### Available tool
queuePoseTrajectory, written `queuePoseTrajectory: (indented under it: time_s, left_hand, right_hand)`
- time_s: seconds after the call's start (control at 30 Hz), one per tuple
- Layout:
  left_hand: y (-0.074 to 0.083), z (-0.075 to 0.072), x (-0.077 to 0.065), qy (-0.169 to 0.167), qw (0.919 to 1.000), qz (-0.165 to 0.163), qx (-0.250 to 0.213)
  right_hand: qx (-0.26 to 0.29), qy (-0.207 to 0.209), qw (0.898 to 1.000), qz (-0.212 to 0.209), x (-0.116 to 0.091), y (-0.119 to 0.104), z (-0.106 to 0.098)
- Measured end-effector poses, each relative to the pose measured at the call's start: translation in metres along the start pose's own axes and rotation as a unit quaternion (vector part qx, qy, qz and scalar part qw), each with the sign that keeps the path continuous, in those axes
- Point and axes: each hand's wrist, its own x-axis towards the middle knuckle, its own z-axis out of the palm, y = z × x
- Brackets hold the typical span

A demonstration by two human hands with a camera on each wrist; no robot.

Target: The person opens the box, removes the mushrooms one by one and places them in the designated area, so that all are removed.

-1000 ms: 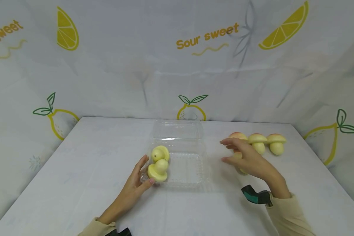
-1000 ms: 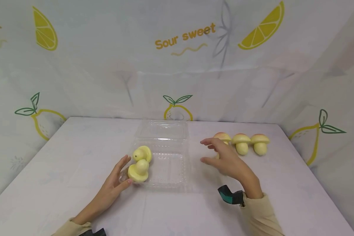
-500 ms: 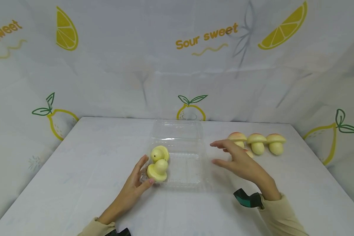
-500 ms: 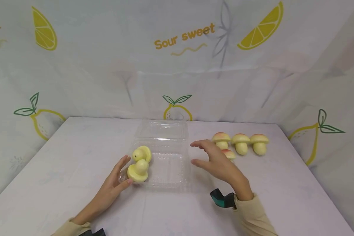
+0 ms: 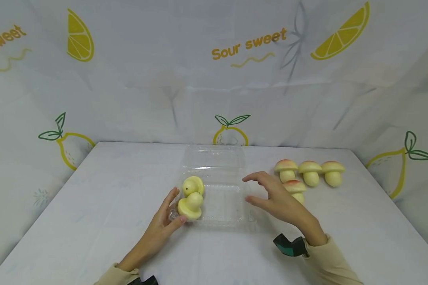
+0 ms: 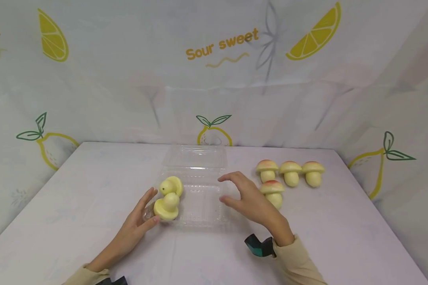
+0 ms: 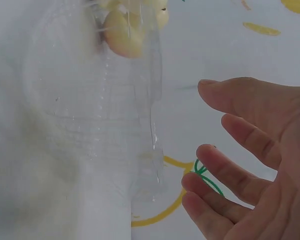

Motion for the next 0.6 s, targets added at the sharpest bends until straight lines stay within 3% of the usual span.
queuePoseTrajectory:
  time_s: [0.6]
  left_hand:
    - [0.0, 0.001, 0.0, -0.001, 1.0, -0.004, -0.002]
  right_hand:
    - [0.0, -0.025, 0.998, -0.058, 0.006, -0.012, 0.032]
